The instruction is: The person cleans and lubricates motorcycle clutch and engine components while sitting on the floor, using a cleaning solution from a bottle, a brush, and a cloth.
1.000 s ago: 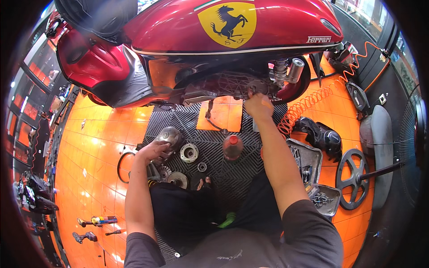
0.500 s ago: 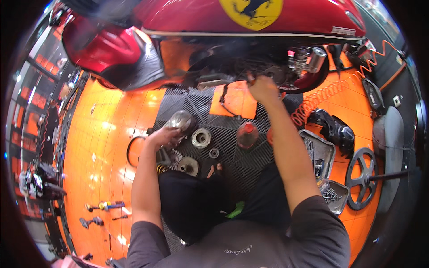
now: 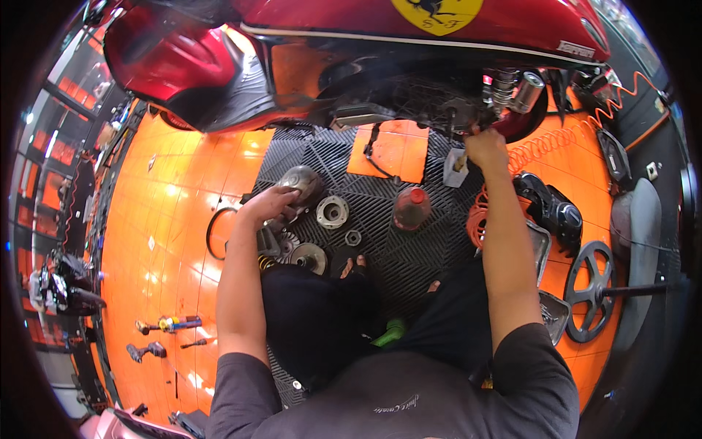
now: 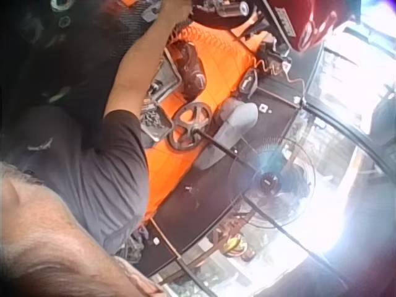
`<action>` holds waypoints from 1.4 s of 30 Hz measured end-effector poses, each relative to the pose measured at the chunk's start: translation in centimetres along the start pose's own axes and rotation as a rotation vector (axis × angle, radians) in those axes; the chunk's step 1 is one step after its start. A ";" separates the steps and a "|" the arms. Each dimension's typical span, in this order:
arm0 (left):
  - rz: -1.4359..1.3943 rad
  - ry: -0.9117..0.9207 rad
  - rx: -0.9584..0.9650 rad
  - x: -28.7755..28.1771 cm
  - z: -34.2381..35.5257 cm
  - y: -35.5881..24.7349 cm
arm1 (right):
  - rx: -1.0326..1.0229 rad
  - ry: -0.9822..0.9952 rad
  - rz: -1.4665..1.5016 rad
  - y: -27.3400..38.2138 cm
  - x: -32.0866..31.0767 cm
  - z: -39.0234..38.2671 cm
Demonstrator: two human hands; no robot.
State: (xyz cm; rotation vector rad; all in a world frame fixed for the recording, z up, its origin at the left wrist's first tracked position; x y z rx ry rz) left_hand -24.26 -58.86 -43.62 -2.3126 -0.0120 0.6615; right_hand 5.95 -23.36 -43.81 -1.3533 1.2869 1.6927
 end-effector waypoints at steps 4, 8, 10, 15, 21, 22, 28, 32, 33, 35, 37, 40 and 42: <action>-0.061 0.041 -0.005 0.0 0.3 0.0 | -0.012 0.095 -0.020 -0.3 2.8 1.5; -0.089 0.066 -0.040 -0.5 0.2 1.1 | -0.258 0.119 0.114 5.0 1.0 -2.4; -0.098 0.067 -0.056 -0.3 0.1 0.8 | -0.182 0.087 0.135 4.8 0.9 -2.2; -0.130 0.043 -0.057 -0.6 -0.2 1.3 | 0.080 0.062 0.169 2.7 -0.3 -1.4; -0.131 0.040 -0.042 -0.1 -0.5 0.8 | -0.023 0.177 0.177 3.3 -1.5 -2.8; -0.136 0.048 -0.038 -0.1 -0.4 0.6 | -0.032 0.170 0.161 3.1 -1.3 -2.5; -0.143 0.042 -0.039 -0.1 0.0 1.1 | 0.036 0.184 0.140 1.4 0.2 -1.6; -0.118 0.042 -0.070 -0.5 -0.1 1.5 | 0.107 0.262 0.122 1.4 -0.3 -1.5; -0.153 0.057 -0.066 -0.4 -0.1 1.5 | 0.118 0.279 0.110 1.1 0.1 -1.3; -0.145 0.055 -0.067 -0.2 0.0 1.7 | 0.049 0.280 0.107 1.0 0.7 -1.1; -0.152 0.048 -0.079 -0.1 0.1 1.6 | 0.005 0.273 0.125 0.8 2.2 -0.7; -0.140 0.062 -0.085 0.0 0.6 1.5 | -0.071 0.247 0.161 0.6 3.6 0.1; -0.135 0.061 -0.096 -0.2 0.8 1.7 | -0.194 0.241 0.160 1.9 3.7 -0.4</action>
Point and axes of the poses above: each hand's wrist, its own z-axis towards the middle knuckle, its own x-axis out of the palm, y = z × x, the point moved 1 cm from there along z, towards the middle knuckle, and after that the axes turned 3 degrees about -z, right-handed, at the moved point
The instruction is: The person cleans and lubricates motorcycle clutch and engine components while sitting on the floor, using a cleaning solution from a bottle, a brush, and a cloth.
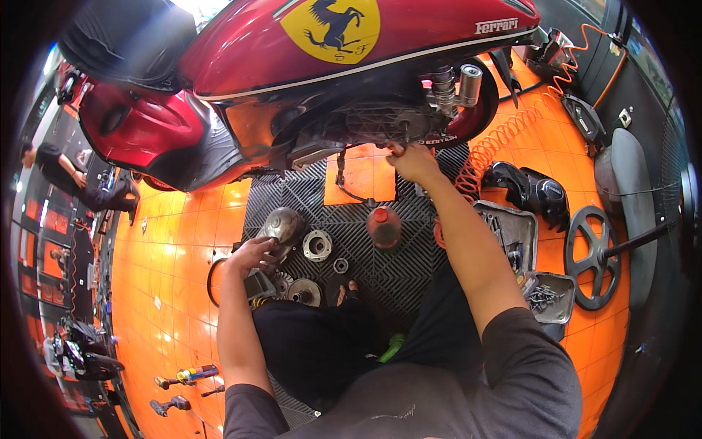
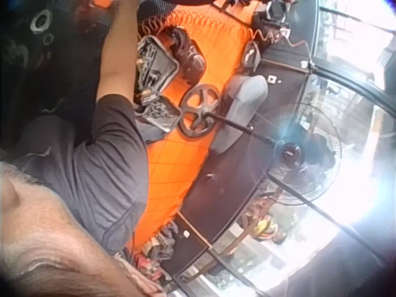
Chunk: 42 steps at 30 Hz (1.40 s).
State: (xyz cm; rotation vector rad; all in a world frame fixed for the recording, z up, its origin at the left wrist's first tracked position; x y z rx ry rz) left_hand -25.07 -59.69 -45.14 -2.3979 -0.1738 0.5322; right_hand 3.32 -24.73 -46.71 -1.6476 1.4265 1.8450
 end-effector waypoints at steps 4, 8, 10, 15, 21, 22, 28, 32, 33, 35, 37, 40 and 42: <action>-0.030 0.016 -0.019 0.0 0.1 0.4 | 0.061 0.020 0.097 2.3 -1.8 -0.9; -0.039 0.017 -0.032 0.2 -0.1 0.1 | 0.053 0.009 0.091 2.4 -3.0 -1.9; -0.020 0.018 -0.024 0.5 -0.3 0.0 | 0.025 -0.005 0.134 2.1 -2.3 -1.1; -0.006 0.018 -0.049 0.4 -0.1 0.1 | -0.085 -0.096 0.082 3.0 -2.3 -1.3; 0.073 -0.022 -0.064 -0.6 0.7 1.2 | 0.091 -0.091 0.065 1.2 -1.9 -0.1; 0.090 -0.028 -0.060 -0.4 0.4 1.0 | 0.136 -0.193 0.076 1.2 -1.6 -0.5; 0.019 -0.023 -0.001 0.0 -0.7 -0.1 | 0.098 -0.233 0.050 -0.1 -2.6 -1.1; 0.075 -0.047 0.036 0.2 -0.9 -0.8 | 0.097 -0.192 -0.065 -0.3 -3.5 -1.9; 0.027 -0.039 0.049 0.4 -1.1 -0.9 | 0.085 -0.226 -0.074 -2.5 -1.8 0.1; 0.071 -0.056 0.047 0.0 -1.5 -0.4 | 0.038 -0.325 -0.002 -2.2 -1.3 -0.2; 0.079 -0.075 0.069 -0.5 -1.6 0.5 | -0.103 -0.268 -0.217 -1.3 -1.4 -0.9; 0.403 0.013 0.239 -2.5 -0.6 1.5 | -0.318 -0.213 -0.518 -2.8 -0.4 0.3; 0.869 -0.074 0.623 -3.4 0.7 1.6 | -0.337 -0.416 0.264 -5.0 0.4 1.6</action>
Point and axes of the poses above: each hand's wrist, its own z-axis towards the middle knuckle, its own x-axis out of the palm, y = z × x, the point moved 1 cm from there along z, towards the middle knuckle, and after that the axes turned 3 degrees about -z, right-handed, at the moved point
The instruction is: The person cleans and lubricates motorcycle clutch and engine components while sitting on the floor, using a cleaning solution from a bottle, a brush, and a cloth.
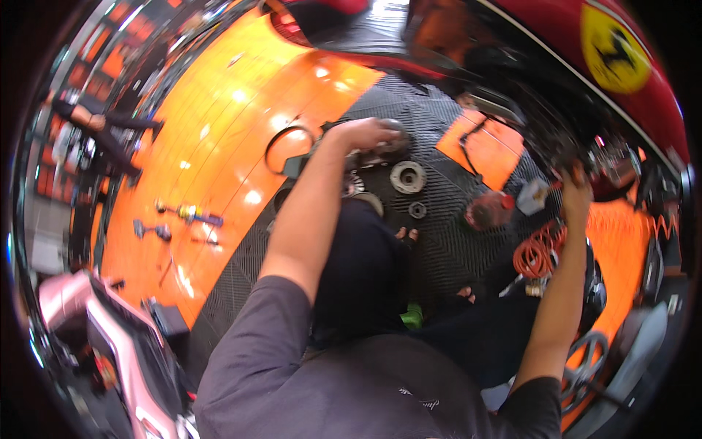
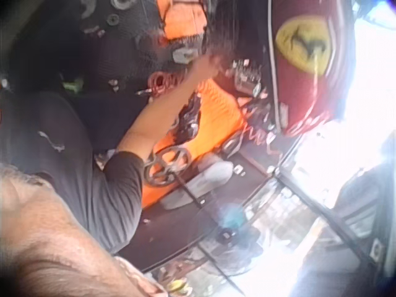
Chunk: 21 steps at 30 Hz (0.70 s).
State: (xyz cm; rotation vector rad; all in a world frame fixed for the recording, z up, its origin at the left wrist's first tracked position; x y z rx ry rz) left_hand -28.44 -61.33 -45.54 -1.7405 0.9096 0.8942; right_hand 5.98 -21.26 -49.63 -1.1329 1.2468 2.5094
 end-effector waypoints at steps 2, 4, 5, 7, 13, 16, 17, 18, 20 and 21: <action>0.243 -0.059 0.022 -1.3 1.6 -2.0 | -0.297 0.276 -0.741 -6.4 -2.3 0.8; -0.363 -0.461 -0.308 -2.3 0.5 -5.4 | -0.202 0.208 -0.750 -7.7 -4.4 -0.6; -0.451 -0.647 -0.255 -0.8 -2.1 -4.6 | 0.022 0.105 -0.479 -3.7 -3.4 -0.8; -0.718 -0.765 -0.292 3.2 -5.3 -3.3 | 0.228 -0.064 -0.196 -0.2 -3.6 -2.0; -1.458 -0.520 -0.629 26.4 -12.5 -7.9 | 0.239 -0.322 0.170 -5.0 -8.2 -5.3; -1.658 -0.218 -0.678 35.5 -15.8 -9.3 | 0.115 -0.556 0.068 -3.3 -10.3 -5.6; -1.589 -0.201 -0.693 37.0 -16.1 -8.7 | 0.121 -0.538 0.180 -0.5 -10.3 -5.7; -1.518 -0.174 -0.697 37.8 -16.1 -8.0 | 0.129 -0.529 0.283 1.3 -10.7 -6.1; -1.514 -0.296 -0.790 36.5 -15.5 -6.0 | 0.073 -0.515 0.231 3.1 -11.1 -7.7; -1.347 -0.390 -0.862 35.4 -15.4 -4.6 | 0.049 -0.513 0.201 3.4 -11.5 -8.4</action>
Point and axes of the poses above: each hand's wrist, its own z-axis towards the middle knuckle, its own x-axis out of the palm, y = z × x, the point moved 1 cm from there along z, towards the middle knuckle, and after that the axes turned 3 degrees about -z, right-handed, at the moved point
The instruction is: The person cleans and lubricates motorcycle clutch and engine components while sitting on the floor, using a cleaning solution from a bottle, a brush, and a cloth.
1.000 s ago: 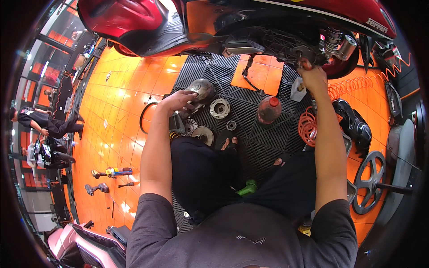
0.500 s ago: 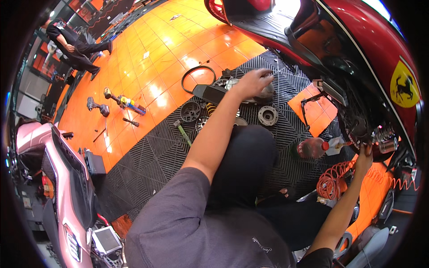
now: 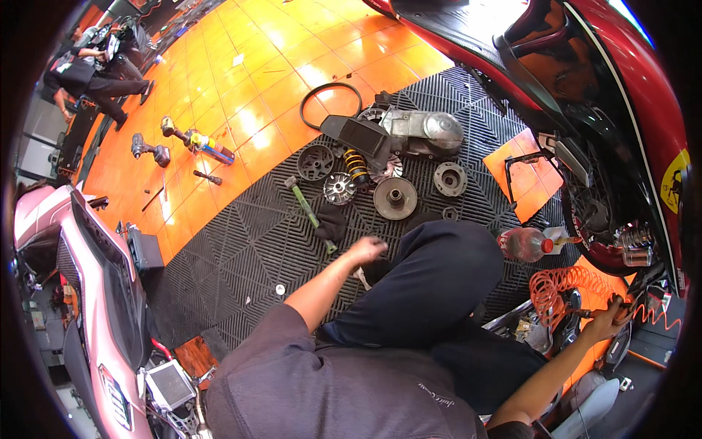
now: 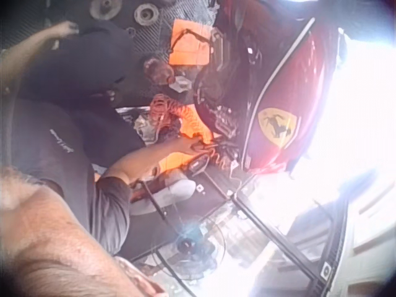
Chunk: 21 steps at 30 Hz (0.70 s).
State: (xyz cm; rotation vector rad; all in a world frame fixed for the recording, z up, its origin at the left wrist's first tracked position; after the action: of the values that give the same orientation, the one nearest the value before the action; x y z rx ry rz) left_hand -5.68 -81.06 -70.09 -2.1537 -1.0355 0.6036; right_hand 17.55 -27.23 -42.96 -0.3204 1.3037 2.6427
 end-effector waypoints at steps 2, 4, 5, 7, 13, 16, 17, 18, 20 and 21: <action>0.075 -0.300 0.088 -2.8 3.7 0.5 | 0.051 0.025 -0.018 -0.6 -0.9 -1.6; -0.415 -0.574 -0.048 -5.9 7.7 3.1 | 0.174 0.040 -0.032 -0.3 -0.9 -3.6; -0.659 -0.668 -0.095 -7.6 9.1 4.0 | 0.190 0.051 0.008 -0.7 -0.9 -4.1; -0.947 -0.854 -0.198 -10.4 12.1 7.1 | 0.223 0.089 0.096 -1.6 -0.6 -4.9; -1.057 -0.951 -0.253 -12.0 13.2 2.1 | 0.247 0.171 -0.016 -2.7 -1.8 -7.1; -1.055 -1.099 -0.283 -12.1 13.9 1.0 | 0.294 0.314 -0.138 0.1 -0.5 -8.8; -1.003 -1.138 -0.301 -11.8 14.1 0.5 | 0.309 0.353 -0.171 1.2 -0.4 -9.3; -0.939 -1.202 -0.380 -11.5 14.2 0.0 | 0.215 0.362 -0.153 -0.4 -0.1 -10.0; -1.028 -1.081 -0.243 -11.3 14.1 -0.3 | 0.157 0.410 -0.150 0.0 0.5 -10.5; -1.073 -1.029 -0.183 -11.7 14.4 -0.1 | 0.126 0.432 -0.148 0.3 0.8 -10.7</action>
State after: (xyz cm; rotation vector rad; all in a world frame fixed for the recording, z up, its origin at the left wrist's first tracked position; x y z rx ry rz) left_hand -21.78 -85.16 -78.36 -0.9742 -2.5591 1.0620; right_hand 17.94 -35.85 -49.27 -0.9705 1.4863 2.4347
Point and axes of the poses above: each hand's wrist, its own z-axis towards the middle knuckle, its own x-axis out of the palm, y = z × x, the point moved 1 cm from there along z, towards the middle knuckle, and after that the axes turned 3 degrees about -z, right-handed, at the moved point
